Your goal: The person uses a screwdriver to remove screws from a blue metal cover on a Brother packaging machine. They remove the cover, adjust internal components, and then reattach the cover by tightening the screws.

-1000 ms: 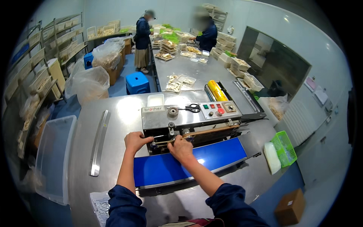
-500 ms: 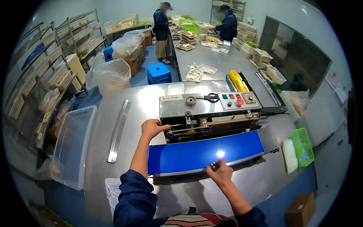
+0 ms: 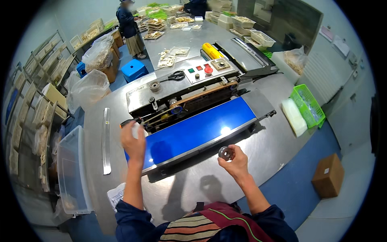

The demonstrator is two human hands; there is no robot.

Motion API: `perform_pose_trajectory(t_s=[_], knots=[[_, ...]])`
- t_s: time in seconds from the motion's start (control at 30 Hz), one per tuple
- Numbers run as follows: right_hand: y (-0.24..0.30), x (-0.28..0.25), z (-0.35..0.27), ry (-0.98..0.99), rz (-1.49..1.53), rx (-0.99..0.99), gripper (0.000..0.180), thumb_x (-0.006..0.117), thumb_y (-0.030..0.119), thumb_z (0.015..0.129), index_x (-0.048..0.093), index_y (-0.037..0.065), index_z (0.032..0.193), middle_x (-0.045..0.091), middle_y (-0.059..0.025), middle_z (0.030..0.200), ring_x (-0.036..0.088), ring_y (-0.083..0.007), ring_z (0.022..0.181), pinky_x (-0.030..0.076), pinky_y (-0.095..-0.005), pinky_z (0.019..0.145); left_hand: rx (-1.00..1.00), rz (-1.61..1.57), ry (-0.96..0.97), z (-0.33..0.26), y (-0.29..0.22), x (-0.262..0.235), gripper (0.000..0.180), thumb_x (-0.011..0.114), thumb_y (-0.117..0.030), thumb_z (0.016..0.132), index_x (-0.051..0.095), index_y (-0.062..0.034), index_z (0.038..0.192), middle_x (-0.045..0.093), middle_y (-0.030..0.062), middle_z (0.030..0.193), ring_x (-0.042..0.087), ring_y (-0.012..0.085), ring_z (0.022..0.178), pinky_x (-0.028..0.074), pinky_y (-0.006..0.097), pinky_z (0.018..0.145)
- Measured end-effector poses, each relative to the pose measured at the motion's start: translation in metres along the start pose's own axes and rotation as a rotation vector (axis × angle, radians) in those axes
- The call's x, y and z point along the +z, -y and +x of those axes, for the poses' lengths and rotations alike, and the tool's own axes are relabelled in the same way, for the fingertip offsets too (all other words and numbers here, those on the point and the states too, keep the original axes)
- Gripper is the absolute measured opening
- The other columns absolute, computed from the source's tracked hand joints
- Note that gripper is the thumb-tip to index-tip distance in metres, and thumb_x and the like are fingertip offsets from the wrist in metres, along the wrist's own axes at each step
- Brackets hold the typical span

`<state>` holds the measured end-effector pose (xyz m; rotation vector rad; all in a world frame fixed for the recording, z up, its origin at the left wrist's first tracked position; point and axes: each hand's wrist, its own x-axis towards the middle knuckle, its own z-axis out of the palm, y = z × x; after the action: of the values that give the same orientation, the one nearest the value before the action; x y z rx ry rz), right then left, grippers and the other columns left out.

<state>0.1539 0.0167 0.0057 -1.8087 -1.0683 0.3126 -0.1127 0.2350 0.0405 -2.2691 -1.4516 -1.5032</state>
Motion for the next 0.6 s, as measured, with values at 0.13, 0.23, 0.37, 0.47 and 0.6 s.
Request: perform_pose_trajectory(t_s=[0.13, 0.23, 0.37, 0.47, 0.6], knots=[[0.017, -0.009, -0.014, -0.002, -0.048, -0.118, 0.042, 0.072, 0.015, 0.06, 0.057, -0.002, 0.096, 0.062, -0.0142, 0.084, 0.063, -0.0269, 0.074, 0.051, -0.0336, 0.067, -0.717, -1.062, 0.877, -0.098, -0.11, 0.003, 0.038, 0.048, -0.033, 0.094, 0.054, -0.0017, 0.115, 0.064, 0.0098, 0.097, 0.06, 0.0167, 0.085, 0.048, 0.027, 0.078], [0.018, -0.022, -0.027, -0.014, -0.127, -0.31, 0.043, 0.072, 0.01, 0.058, 0.056, -0.002, 0.097, 0.058, -0.0125, 0.08, 0.06, -0.0226, 0.067, 0.05, -0.0309, 0.059, -1.033, -1.499, 1.177, -0.147, -0.165, 0.017, 0.053, 0.037, -0.043, 0.096, 0.044, 0.001, 0.126, 0.057, 0.0107, 0.114, 0.056, 0.0183, 0.103, 0.045, 0.032, 0.09], [0.018, -0.046, -0.049, 0.004, -0.29, -0.367, 0.043, 0.073, 0.01, 0.06, 0.057, -0.002, 0.098, 0.059, -0.0127, 0.086, 0.06, -0.0246, 0.073, 0.049, -0.0319, 0.061, -1.121, -1.595, 1.184, -0.165, -0.202, 0.019, 0.042, 0.047, -0.038, 0.094, 0.051, -0.0016, 0.116, 0.059, 0.0089, 0.105, 0.058, 0.0155, 0.095, 0.047, 0.03, 0.083], [0.011, -0.067, -0.062, 0.017, -0.147, -0.264, 0.044, 0.075, 0.009, 0.061, 0.057, -0.001, 0.1, 0.06, -0.0122, 0.09, 0.059, -0.0241, 0.074, 0.049, -0.0317, 0.061, -1.163, -1.707, 1.233, -0.171, -0.213, 0.026, 0.041, 0.051, -0.037, 0.092, 0.053, -0.0003, 0.112, 0.061, 0.0097, 0.101, 0.06, 0.0167, 0.091, 0.048, 0.031, 0.081], [0.004, -0.098, -0.079, 0.001, -0.167, -0.156, 0.051, 0.075, 0.016, 0.064, 0.054, -0.001, 0.107, 0.058, -0.0164, 0.098, 0.059, -0.0313, 0.084, 0.049, -0.0377, 0.071, -1.116, -1.606, 1.268, -0.187, -0.231, 0.037, 0.042, 0.059, -0.04, 0.086, 0.059, -0.0017, 0.102, 0.063, 0.008, 0.09, 0.061, 0.0165, 0.082, 0.05, 0.029, 0.076]])
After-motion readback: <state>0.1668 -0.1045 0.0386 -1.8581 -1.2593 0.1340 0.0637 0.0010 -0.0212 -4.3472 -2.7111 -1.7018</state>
